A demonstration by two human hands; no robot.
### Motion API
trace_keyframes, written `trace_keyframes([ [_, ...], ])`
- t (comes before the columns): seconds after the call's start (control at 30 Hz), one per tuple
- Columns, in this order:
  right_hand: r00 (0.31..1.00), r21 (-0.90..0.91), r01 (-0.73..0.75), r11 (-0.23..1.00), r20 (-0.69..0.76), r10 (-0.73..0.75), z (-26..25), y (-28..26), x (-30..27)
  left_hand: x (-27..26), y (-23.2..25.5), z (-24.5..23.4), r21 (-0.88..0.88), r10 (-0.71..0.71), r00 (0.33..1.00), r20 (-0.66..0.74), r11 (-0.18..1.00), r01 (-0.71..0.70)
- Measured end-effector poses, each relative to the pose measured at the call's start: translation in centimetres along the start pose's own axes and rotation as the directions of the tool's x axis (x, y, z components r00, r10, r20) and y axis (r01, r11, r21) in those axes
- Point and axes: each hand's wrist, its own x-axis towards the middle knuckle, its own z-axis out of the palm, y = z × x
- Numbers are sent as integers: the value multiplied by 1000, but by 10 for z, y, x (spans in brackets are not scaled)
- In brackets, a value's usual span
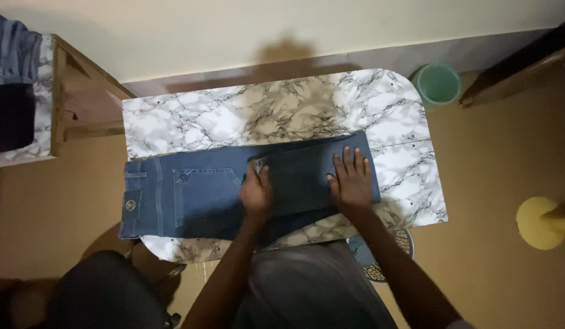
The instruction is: The person folds a pair of blue jeans on a marble-patterned table, then places the folded jeans on a nearby desk. They then pick up a dark jacket from a laundry basket and begin folding it on the same table.
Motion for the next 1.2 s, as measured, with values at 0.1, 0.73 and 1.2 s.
trace_keyframes([
  [0.1,998,-60,3,998,-70,-7,13,-10,-3,-1,14,-13,-132,23,998,59,991,-15],
  [0.73,912,105,409,906,-27,-409,52,-156,29,32,-64,-95,358,79,990,-118,933,-31],
  [1.2,999,-63,-24,998,39,26,-8,-12,16,25,-62,-89,272,88,973,-213,962,-27],
])
